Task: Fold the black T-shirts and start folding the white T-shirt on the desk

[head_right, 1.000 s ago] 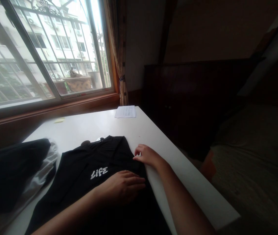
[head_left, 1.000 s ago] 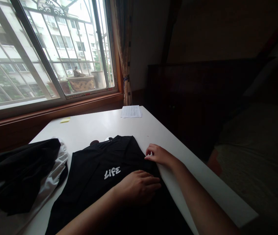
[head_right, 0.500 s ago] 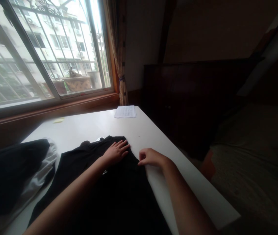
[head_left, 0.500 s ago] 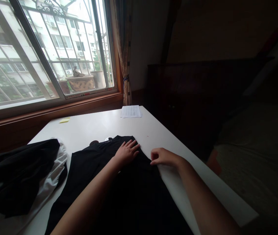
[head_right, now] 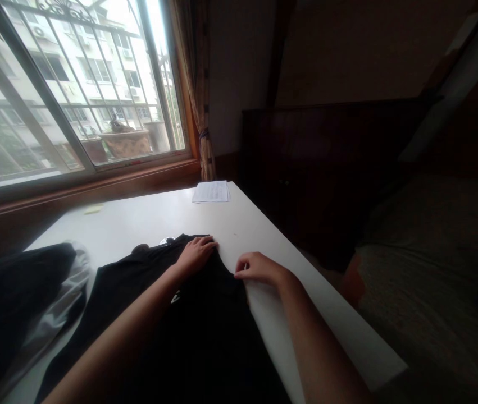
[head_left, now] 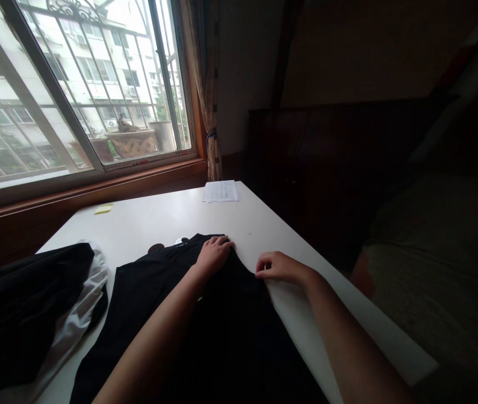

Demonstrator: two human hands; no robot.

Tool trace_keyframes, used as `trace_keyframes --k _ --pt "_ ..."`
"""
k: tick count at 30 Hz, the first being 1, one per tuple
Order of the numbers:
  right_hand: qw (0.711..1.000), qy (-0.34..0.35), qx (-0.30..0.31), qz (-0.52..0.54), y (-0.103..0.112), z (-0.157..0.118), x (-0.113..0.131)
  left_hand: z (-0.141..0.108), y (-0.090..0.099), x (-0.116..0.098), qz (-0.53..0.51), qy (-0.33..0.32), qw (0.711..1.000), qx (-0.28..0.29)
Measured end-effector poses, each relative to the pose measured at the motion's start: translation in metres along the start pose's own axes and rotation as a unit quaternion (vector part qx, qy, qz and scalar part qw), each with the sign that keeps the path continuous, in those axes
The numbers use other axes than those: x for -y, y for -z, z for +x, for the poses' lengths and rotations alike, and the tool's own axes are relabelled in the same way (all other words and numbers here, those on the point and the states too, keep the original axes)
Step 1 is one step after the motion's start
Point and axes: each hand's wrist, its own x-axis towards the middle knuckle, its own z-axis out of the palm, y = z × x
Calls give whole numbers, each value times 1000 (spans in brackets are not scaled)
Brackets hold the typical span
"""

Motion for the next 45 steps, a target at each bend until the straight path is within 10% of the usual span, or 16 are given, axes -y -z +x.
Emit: trace_keyframes --k 21,36,45 --pt "1000 -26 0 5 0 1 -4 25 0 -9 18 63 994 -90" --pt "999 -11 -18 -26 -12 10 -23 4 -18 13 -78 20 996 26" --pt "1000 -17 1 -1 -8 7 -19 -3 12 36 -149 43 988 -5"
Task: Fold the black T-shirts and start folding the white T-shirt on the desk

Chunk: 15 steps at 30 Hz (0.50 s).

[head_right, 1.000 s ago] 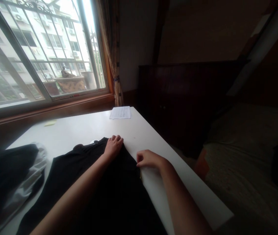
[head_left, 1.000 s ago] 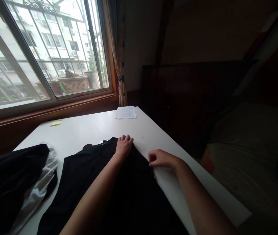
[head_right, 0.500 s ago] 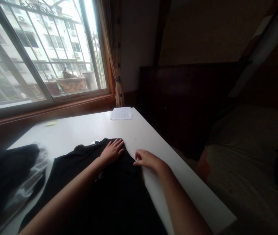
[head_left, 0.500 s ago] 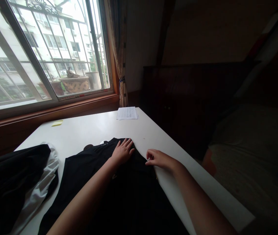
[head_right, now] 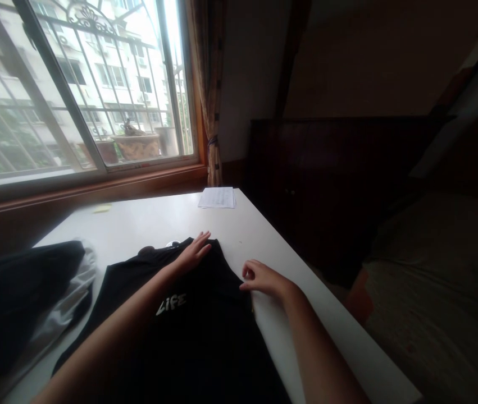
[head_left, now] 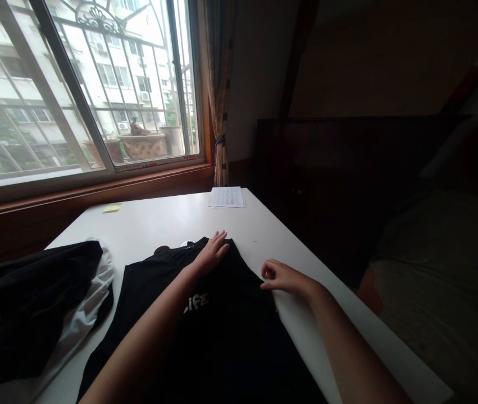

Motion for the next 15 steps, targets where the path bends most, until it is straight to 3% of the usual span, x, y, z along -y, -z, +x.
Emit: trace_keyframes --k 3,6,9,12,15 --pt "1000 -7 11 -1 2 -3 2 -28 22 21 -7 24 999 -40" --pt "1000 -26 0 -8 2 -5 6 -76 40 51 25 42 996 -71" --pt "995 -11 -83 -46 -3 0 15 -133 47 86 108 70 989 -71" --pt "971 62 -201 -110 -18 11 29 -179 48 113 157 120 979 -44" --pt "955 106 -217 -173 -42 23 47 -201 47 125 184 158 970 -12"
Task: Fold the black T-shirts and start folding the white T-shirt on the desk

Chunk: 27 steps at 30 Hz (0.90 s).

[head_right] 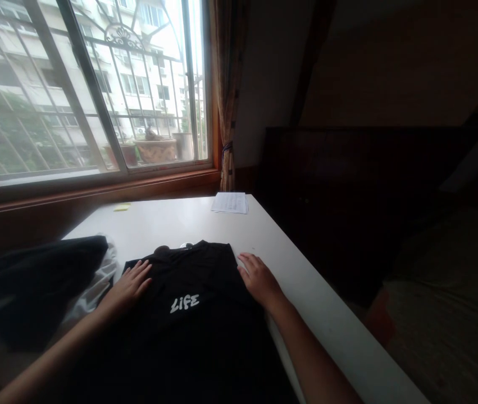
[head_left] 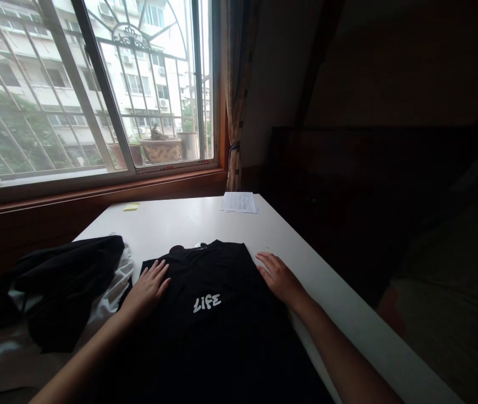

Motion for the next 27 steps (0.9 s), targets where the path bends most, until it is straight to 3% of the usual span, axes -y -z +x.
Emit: trace_keyframes --k 4,8,15,27 --pt "992 0 106 -65 -29 0 25 -1 5 -2 22 12 999 29" --pt "983 -25 151 -99 -40 2 26 8 11 -4 30 15 999 42" --pt "976 -56 175 -116 -40 29 16 25 12 1 16 36 998 53" --pt "975 -78 166 -128 -59 76 -1 52 8 15 3 32 998 58"
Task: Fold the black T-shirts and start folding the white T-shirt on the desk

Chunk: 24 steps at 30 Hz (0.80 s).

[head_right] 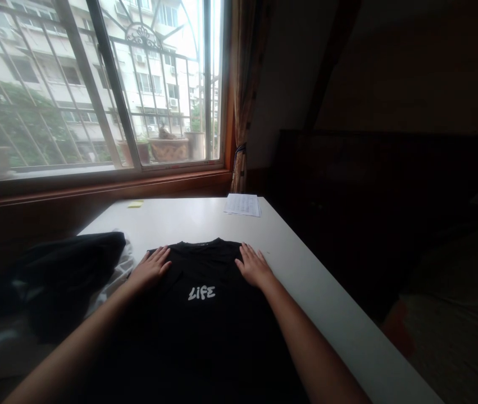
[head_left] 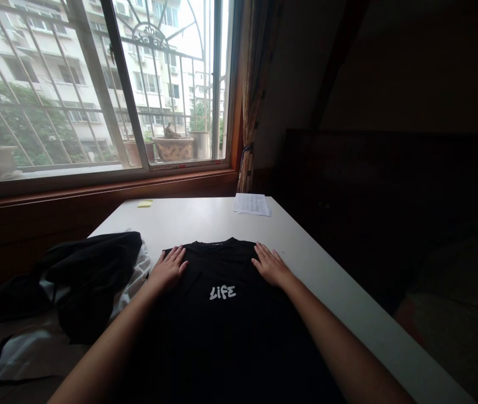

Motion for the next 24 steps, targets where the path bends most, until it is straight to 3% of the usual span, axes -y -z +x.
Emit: trace_keyframes --k 24 --pt "1000 8 9 -4 -2 71 -8 48 -4 20 -8 30 1000 8"
